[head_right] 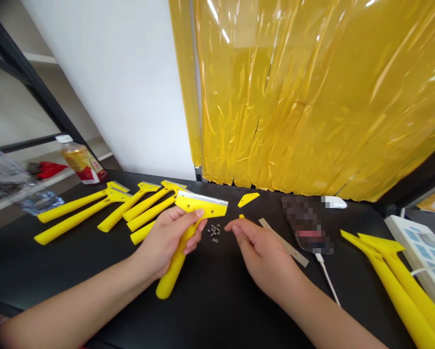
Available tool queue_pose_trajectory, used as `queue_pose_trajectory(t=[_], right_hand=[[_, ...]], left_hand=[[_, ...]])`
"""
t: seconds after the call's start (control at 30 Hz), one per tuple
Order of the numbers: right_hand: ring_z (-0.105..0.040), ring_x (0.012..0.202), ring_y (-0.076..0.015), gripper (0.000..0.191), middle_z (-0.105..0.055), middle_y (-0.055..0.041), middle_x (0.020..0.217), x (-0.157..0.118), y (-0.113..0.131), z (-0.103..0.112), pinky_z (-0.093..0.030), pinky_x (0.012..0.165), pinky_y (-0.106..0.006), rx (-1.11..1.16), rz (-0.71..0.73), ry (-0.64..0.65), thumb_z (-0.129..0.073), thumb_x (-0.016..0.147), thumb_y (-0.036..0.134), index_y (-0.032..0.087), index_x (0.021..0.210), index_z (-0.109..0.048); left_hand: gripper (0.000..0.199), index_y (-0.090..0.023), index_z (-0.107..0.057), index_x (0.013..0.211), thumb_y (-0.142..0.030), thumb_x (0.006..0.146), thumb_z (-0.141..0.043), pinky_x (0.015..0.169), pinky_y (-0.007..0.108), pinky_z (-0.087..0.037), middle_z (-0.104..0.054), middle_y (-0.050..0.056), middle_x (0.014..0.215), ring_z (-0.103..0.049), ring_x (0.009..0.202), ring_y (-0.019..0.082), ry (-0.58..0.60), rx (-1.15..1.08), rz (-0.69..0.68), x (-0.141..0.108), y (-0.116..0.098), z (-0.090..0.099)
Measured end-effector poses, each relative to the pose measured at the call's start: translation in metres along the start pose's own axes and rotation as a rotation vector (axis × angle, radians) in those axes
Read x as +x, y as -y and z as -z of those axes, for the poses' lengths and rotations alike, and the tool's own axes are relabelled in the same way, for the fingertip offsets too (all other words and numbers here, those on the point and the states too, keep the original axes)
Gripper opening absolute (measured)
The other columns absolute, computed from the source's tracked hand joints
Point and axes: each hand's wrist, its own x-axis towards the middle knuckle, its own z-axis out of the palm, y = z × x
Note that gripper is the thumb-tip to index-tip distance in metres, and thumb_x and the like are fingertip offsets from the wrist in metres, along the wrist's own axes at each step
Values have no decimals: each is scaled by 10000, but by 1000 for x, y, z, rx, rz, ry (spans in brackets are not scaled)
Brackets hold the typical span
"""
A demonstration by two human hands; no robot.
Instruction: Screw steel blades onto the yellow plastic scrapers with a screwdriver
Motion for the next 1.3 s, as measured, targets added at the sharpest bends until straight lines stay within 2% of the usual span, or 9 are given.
queue_pose_trajectory(t=[0.07,0.1,0.23,0.43,0.6,0.7,0.87,1.1,1.3], right_hand=[[-691,1034,-244,295,-745,-49,1129,1,-7,-6,-506,932,-415,-249,139,95,-506,1027,312,325,1243,-706],[-693,1064,-249,331,-743,-51,1168,1,-11,-9,-505,952,-423,-333,185,134,-499,1019,276,330,1283,-691],[-705,932,-235,344,-728,-42,1027,3,-21,-23,-511,817,-373,-496,236,190,-502,989,216,303,1260,-695],[-638,824,-227,177,-686,-37,919,4,-22,-27,-409,735,-352,-429,181,147,-518,955,191,238,972,-688],[-516,725,-188,71,-611,-9,796,6,-19,-24,-338,697,-339,-213,82,88,-615,907,243,232,840,-638],[-463,664,-158,156,-531,16,728,9,-11,-20,-343,627,-305,29,-24,55,-609,946,362,234,855,-616],[-227,543,-105,266,-337,71,709,10,8,-11,-230,472,-258,446,-141,28,-524,979,499,251,899,-473],[-240,538,-71,300,-449,42,725,1,15,-7,-167,476,-245,1018,-256,80,-641,972,415,203,802,-514],[-289,527,-68,322,-523,14,737,0,16,-8,-173,472,-249,1030,-243,64,-634,983,437,179,794,-595]], left_hand=[[349,-158,-601,719,-403,967,-624,461,221,-322,-467,-44,479,-400,418,76,-12,17,-11,4,0,5],[348,-159,-602,722,-402,971,-619,460,222,-318,-467,-43,476,-399,416,78,-15,22,-12,6,0,6],[343,-163,-602,717,-400,963,-629,444,226,-300,-481,-35,496,-392,413,78,-25,24,-21,8,4,7],[341,-161,-600,707,-397,947,-654,435,220,-306,-548,-8,598,-419,432,73,-23,12,-12,7,5,6],[347,-154,-604,699,-385,958,-630,435,215,-300,-495,-18,520,-404,425,78,10,-29,-3,6,0,7],[356,-147,-613,702,-385,967,-613,432,209,-293,-465,-27,464,-388,401,74,39,-93,29,4,-1,5],[325,-141,-617,708,-354,951,-648,407,195,-295,-518,-20,498,-400,383,62,105,-181,74,-4,3,-5],[314,-127,-639,727,-346,952,-659,390,181,-317,-557,-14,553,-429,386,53,125,-210,75,-6,8,-11],[264,-119,-688,840,-360,947,-673,374,182,-319,-676,36,767,-536,420,62,110,-152,38,-4,6,-10]])
